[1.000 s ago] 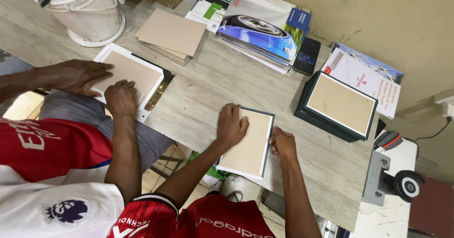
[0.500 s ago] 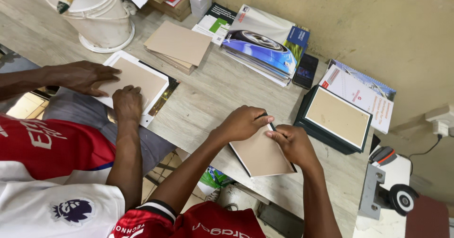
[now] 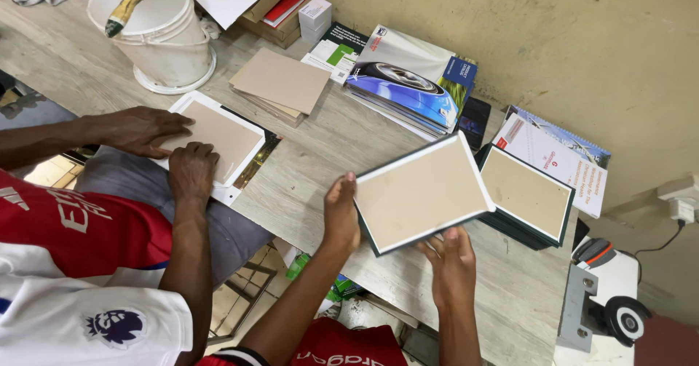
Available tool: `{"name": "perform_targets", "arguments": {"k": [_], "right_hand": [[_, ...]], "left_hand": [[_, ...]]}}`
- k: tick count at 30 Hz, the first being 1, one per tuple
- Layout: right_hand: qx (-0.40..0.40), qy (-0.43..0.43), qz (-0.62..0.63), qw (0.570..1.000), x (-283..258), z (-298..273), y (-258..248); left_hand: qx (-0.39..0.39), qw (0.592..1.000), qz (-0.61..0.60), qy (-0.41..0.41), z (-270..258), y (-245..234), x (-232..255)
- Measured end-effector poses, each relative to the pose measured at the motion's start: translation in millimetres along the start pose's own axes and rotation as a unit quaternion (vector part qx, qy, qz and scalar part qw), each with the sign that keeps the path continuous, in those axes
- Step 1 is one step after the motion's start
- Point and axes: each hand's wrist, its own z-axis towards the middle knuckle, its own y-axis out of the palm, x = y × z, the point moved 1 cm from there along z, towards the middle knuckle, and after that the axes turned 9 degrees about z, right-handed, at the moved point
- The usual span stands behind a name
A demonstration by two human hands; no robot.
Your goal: The person places a beige cover sheet onto a dark green book block, folds the edges over the spine, and presses them down to secure the cover. The person repeats this process for multiple book blocks, stacking the finished items on the table.
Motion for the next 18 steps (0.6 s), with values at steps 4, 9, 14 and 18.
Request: {"name": "perform_targets", "arguments": {"k": [4, 9, 14, 18], "right_hand": [[0.126, -0.032, 0.168, 0.977, -4.1, 30.8, -14.5], [-0.023, -0.074, 0.052, 0.996, 5.1, 62.3, -59.8], [-0.036, -0.007, -0.022, 0.999, -13.6, 39.1, -38.1], [-0.077, 0.05, -0.051, 0.995, -21.4, 21.1, -22.4]], "left_hand": [[-0.106, 0.962, 0.249, -0.042, -25.8, -18.9, -5.9], [-0.398, 0.856, 0.329, -0.015, -21.7, -28.9, 17.5], [-0.44, 0.83, 0.339, 0.055, -13.7, -17.7, 21.1], [-0.374, 0.869, 0.323, 0.019, -21.6, -10.3, 11.6]]}}
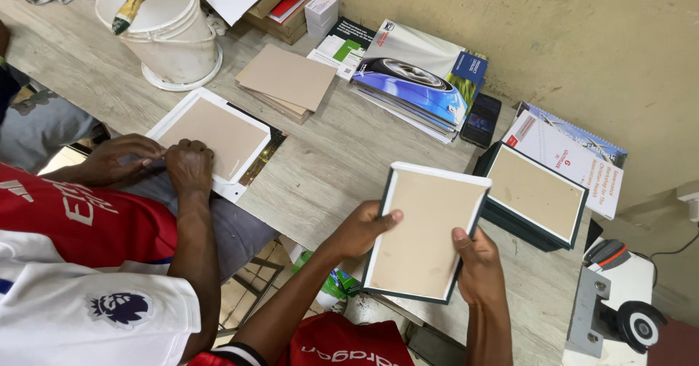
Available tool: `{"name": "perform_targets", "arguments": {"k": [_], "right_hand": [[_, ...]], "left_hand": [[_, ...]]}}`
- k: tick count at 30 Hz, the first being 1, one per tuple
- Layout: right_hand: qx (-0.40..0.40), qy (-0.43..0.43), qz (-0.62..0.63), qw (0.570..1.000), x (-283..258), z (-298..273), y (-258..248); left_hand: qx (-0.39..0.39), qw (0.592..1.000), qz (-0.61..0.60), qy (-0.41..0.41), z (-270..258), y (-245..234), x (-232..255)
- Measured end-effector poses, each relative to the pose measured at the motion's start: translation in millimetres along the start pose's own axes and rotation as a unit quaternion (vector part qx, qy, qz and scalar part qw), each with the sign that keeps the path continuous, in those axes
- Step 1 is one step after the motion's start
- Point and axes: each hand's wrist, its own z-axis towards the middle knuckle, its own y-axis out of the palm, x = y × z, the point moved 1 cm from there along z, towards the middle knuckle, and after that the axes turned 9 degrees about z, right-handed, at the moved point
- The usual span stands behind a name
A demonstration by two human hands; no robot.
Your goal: The person places a beige cover sheet onto a dark green book block, folds the edges over the spine, and presses them down to secure the cover. The person repeats this process for multiple book blocks, stacking the finished items on the table.
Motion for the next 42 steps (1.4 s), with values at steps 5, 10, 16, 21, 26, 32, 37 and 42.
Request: {"name": "perform_targets", "arguments": {"k": [5, 10, 16, 21, 26, 32, 37, 42], "right_hand": [[-0.006, -0.032, 0.027, 0.999, -2.4, 3.7, -1.1], [-0.066, -0.2, 0.084, 0.974, 41.9, 65.5, -67.2], [-0.055, -0.231, -0.239, 0.942, -15.3, 18.0, -31.1], [-0.128, -0.257, -0.394, 0.873, -43.4, -4.6, 0.9], [-0.13, -0.23, -0.421, 0.868, -53.7, -17.5, 2.5], [-0.132, -0.215, -0.431, 0.867, -48.8, -17.8, -2.4], [-0.124, -0.204, -0.433, 0.869, -43.0, -11.5, -14.0], [-0.122, -0.184, -0.418, 0.881, -40.6, -12.1, -18.1]], "left_hand": [[0.101, 0.992, -0.073, 0.002, 3.8, -1.8, 10.1], [0.051, 0.994, -0.085, 0.039, -2.1, -0.3, -26.7], [0.188, 0.922, 0.291, 0.174, -20.4, 14.2, 101.3], [-0.009, 0.912, 0.395, 0.107, 18.2, 41.0, 107.6], [-0.056, 0.937, 0.327, 0.106, 23.6, 38.1, 102.7], [-0.082, 0.908, 0.391, 0.128, 23.5, 39.0, 92.6], [-0.047, 0.872, 0.439, 0.21, 13.7, 40.1, 87.6], [0.047, 0.81, 0.445, 0.38, 9.0, 44.4, 55.7]]}}
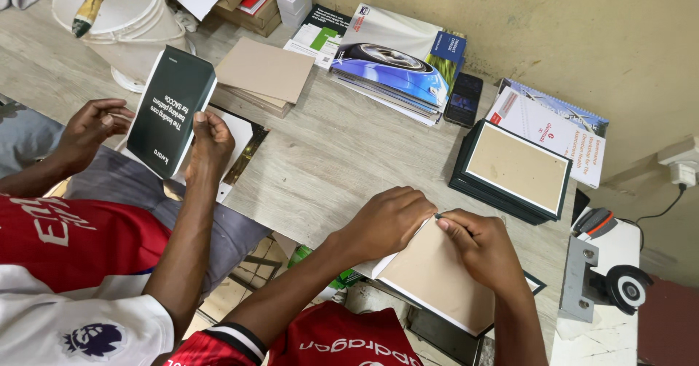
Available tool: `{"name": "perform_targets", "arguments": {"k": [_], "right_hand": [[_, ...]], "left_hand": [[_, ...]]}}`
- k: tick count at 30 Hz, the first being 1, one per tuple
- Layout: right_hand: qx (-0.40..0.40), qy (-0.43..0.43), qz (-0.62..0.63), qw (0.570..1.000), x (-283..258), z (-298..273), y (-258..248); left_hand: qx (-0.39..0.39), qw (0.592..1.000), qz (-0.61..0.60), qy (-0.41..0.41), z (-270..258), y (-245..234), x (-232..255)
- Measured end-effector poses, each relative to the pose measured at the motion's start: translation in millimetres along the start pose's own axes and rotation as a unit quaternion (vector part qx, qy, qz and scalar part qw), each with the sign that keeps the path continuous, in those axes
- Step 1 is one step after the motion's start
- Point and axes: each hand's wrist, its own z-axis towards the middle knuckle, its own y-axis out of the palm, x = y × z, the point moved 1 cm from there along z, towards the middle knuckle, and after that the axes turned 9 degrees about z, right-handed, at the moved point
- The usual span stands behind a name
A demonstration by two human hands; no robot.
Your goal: The person places a beige cover sheet onto a dark green book block, folds the edges over the spine, and presses them down to secure the cover. The person repeats this process for multiple book blocks, stacking the finished items on the table.
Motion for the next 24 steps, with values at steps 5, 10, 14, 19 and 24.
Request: {"name": "perform_targets", "arguments": {"k": [5, 10, 14, 19, 24], "right_hand": [[-0.007, 0.003, -0.013, 1.0, 2.7, 0.7, -2.1], [-0.017, 0.01, -0.032, 0.999, 3.3, 0.6, -3.0], [-0.021, 0.012, -0.024, 0.999, 8.4, 0.2, -3.0], [-0.025, 0.012, -0.009, 1.0, 5.0, -1.5, -1.4], [-0.034, 0.011, 0.007, 0.999, 10.2, -2.7, -0.8]], "left_hand": [[-0.002, 0.981, -0.153, -0.115, 2.5, 5.2, 1.1], [-0.047, 0.902, -0.3, -0.307, -0.3, 32.7, -8.2], [-0.084, 0.899, -0.291, -0.317, 4.7, 27.7, -7.5], [-0.079, 0.933, -0.251, -0.247, 2.3, 29.5, -6.9], [-0.086, 0.922, -0.287, -0.245, -1.8, 18.7, -0.4]]}}
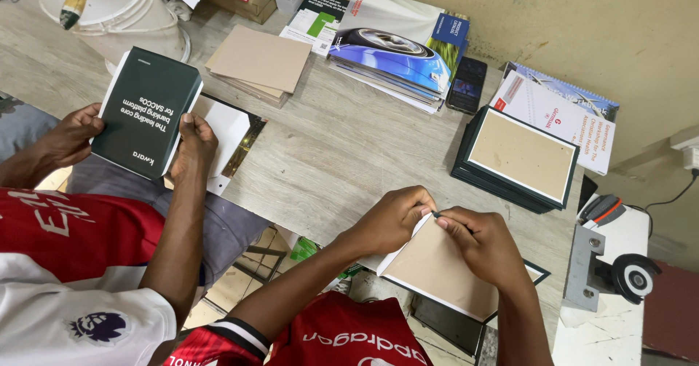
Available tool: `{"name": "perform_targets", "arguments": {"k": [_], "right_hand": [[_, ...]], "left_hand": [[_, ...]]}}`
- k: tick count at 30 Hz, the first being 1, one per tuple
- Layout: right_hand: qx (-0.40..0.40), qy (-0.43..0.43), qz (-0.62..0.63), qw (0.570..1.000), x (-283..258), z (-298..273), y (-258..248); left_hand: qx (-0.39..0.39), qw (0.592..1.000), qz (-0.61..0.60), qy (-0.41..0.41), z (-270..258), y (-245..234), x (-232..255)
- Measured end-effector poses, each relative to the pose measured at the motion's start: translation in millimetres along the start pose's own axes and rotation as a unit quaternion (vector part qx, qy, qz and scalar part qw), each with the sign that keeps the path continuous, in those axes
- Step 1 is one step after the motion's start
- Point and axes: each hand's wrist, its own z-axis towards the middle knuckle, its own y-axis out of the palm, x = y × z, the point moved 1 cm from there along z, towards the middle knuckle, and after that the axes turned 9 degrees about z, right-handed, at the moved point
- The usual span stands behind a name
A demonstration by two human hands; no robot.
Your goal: The person places a beige cover sheet onto a dark green book block, folds the edges over the spine, and presses them down to secure the cover. The person repeats this process for multiple book blocks, stacking the finished items on the table.
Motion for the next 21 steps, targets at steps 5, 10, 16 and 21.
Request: {"name": "perform_targets", "arguments": {"k": [5, 10, 16, 21], "right_hand": [[0.004, -0.009, 0.006, 1.0, -3.0, 0.5, -0.9], [0.046, -0.021, 0.029, 0.998, 10.4, -4.6, -9.9], [0.132, -0.03, 0.139, 0.981, 52.4, -5.5, -11.7], [0.115, -0.037, 0.326, 0.937, 74.8, 4.8, -4.4]], "left_hand": [[0.02, 1.0, -0.016, -0.004, 0.5, 1.3, -0.6], [0.0, 0.988, -0.152, -0.033, -22.5, -23.9, -4.6], [-0.024, 0.97, -0.202, -0.134, -63.8, -8.0, -61.5], [0.127, 0.954, -0.252, -0.1, -64.6, 2.7, -93.1]]}}
